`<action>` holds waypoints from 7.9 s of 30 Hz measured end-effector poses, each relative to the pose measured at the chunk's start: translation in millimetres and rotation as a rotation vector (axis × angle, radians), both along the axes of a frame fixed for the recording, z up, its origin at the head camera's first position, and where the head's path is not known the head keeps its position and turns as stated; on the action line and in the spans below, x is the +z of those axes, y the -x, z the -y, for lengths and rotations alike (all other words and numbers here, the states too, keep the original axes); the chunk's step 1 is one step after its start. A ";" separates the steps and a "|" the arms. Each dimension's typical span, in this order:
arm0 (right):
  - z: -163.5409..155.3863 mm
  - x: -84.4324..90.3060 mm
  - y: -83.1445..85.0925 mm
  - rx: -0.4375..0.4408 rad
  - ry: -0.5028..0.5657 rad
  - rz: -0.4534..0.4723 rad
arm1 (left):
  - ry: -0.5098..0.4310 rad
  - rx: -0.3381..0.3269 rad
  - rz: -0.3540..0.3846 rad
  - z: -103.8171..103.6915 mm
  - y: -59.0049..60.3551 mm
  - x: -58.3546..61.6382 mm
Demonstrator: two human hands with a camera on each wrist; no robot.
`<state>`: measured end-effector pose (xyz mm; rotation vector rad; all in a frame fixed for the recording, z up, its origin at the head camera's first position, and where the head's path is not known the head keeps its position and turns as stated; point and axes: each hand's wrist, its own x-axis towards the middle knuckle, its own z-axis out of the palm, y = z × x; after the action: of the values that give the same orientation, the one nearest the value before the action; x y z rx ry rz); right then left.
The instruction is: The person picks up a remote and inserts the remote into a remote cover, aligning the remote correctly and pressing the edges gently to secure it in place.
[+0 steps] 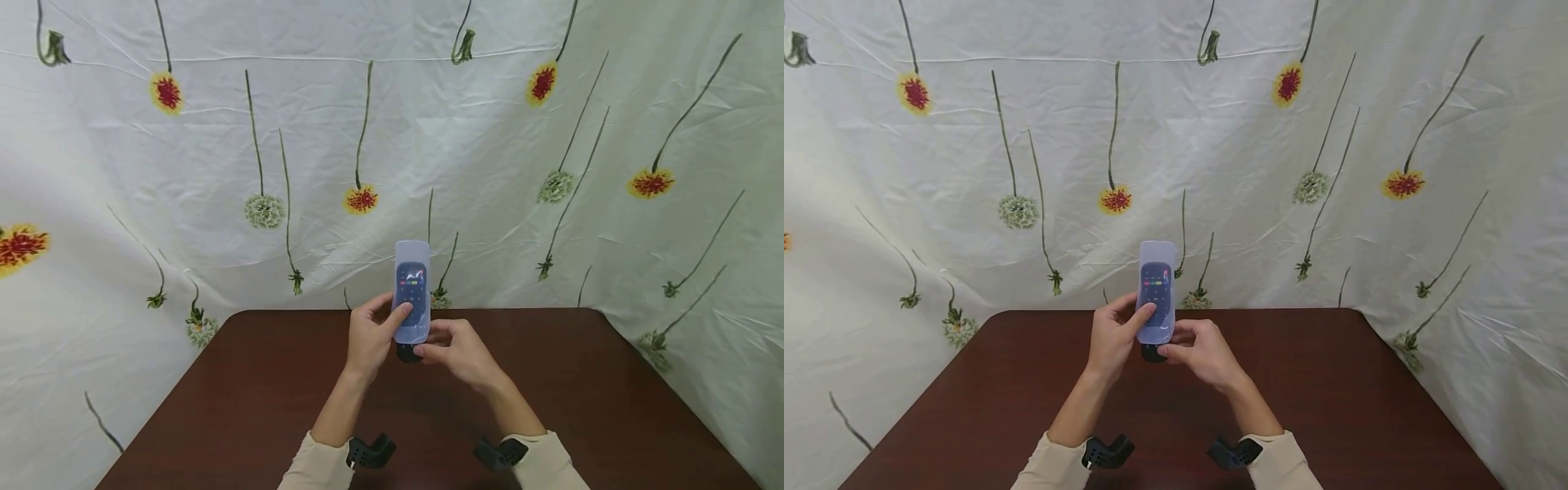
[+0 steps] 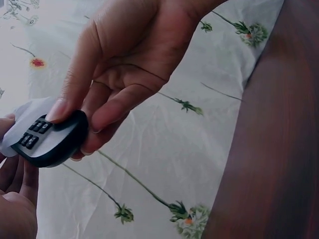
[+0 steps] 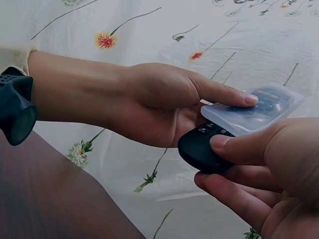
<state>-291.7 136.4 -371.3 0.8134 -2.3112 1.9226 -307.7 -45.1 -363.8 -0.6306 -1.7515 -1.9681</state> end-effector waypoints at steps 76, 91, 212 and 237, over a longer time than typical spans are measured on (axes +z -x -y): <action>-12.3 18.1 -3.3 -0.477 0.233 -0.218 | 0.119 -0.461 0.229 -10.2 -1.2 -8.8; -10.0 14.2 -2.2 -0.414 0.214 -0.183 | 0.127 -0.428 0.214 -8.4 -1.4 -7.0; -16.7 14.9 -1.9 -0.456 0.169 -0.331 | 0.312 -0.387 0.228 -1.7 1.7 -7.7; -8.2 11.2 -0.4 -0.414 0.213 -0.241 | 0.148 -0.455 0.219 -6.0 0.2 -7.2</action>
<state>-291.2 144.6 -360.1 0.4684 -1.9106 1.7388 -307.9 -39.1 -371.0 -0.9667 -2.0401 -2.2914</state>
